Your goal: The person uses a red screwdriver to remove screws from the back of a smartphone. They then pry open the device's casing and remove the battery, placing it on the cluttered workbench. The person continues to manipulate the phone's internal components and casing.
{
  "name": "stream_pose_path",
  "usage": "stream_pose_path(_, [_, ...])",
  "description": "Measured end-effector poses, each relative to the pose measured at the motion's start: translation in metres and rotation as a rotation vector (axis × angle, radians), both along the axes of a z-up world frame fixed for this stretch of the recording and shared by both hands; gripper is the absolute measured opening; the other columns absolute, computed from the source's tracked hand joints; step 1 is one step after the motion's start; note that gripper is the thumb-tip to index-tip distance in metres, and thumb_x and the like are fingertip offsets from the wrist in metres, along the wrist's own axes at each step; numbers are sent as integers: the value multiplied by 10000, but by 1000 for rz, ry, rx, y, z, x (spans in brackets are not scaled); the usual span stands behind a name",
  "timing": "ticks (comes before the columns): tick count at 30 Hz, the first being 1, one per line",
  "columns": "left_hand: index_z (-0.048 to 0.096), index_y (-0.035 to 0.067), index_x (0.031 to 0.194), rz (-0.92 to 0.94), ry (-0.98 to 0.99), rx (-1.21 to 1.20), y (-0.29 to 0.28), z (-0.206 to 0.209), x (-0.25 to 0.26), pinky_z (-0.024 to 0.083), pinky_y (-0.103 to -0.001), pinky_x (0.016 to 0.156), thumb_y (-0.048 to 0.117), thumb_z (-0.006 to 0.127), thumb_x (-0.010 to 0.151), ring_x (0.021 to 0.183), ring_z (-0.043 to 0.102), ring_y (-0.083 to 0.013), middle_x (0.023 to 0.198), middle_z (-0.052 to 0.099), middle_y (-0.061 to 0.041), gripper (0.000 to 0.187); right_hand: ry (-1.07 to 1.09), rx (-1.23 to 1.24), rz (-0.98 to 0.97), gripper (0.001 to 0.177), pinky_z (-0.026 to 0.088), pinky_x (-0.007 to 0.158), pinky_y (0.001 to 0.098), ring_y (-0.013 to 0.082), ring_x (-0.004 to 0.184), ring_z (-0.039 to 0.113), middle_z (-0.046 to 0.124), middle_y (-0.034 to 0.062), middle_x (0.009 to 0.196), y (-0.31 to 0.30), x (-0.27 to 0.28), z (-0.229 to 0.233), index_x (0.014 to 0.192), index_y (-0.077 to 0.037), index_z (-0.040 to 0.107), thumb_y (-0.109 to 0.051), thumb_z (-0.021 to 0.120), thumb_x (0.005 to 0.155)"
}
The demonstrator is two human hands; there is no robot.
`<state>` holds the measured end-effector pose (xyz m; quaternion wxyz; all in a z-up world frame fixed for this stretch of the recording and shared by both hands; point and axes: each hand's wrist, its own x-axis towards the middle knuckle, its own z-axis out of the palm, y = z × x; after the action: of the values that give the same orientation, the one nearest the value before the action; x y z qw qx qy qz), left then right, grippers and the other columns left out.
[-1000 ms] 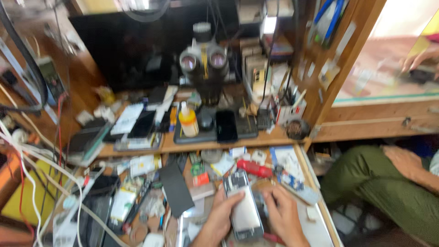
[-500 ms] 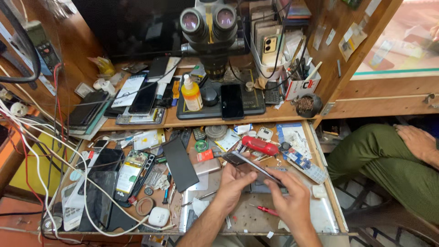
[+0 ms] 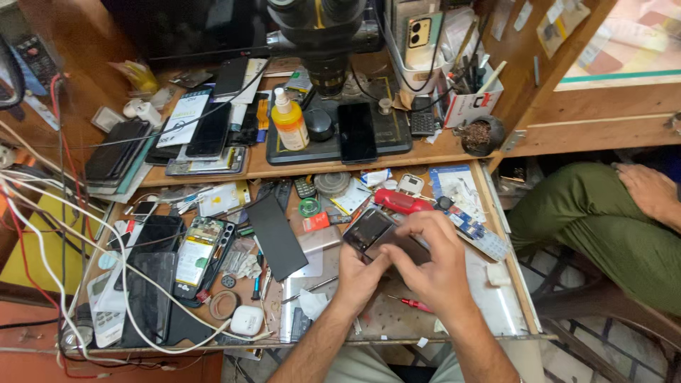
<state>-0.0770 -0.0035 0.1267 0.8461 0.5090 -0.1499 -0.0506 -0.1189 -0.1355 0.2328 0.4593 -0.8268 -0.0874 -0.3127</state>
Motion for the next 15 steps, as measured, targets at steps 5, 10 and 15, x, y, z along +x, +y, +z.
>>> stream_pose_path(5, [539, 12, 1307, 13, 21, -7, 3, 6, 1, 565, -303, 936, 35, 702, 941, 1078, 659, -121, 1202, 676, -58, 401, 33, -65, 36, 182, 519, 899, 367, 283, 1032, 666, 600, 184, 1260, 4, 2, -6, 927, -65, 721, -76, 805, 766])
stream_pose_path(10, [532, 13, 1337, -64, -44, 51, 1, 11, -2, 552, -292, 951, 30, 675, 951, 1098, 639, -106, 1222, 662, -46, 412, 122, -208, 55, 152, 443, 1012, 442, 344, 1188, 560, 595, 163, 1333, -5, 8, -2, 890, -98, 751, -115, 803, 748])
stream_pose_path(15, [524, -1, 1366, -34, -173, 135, 4, 8, -3, 526, -305, 1017, 15, 669, 920, 1167, 619, -132, 1262, 639, -69, 469, 58, -333, 89, 166, 410, 1050, 486, 405, 1273, 498, 579, 170, 1367, -8, 12, 8, 865, -107, 752, -118, 812, 711])
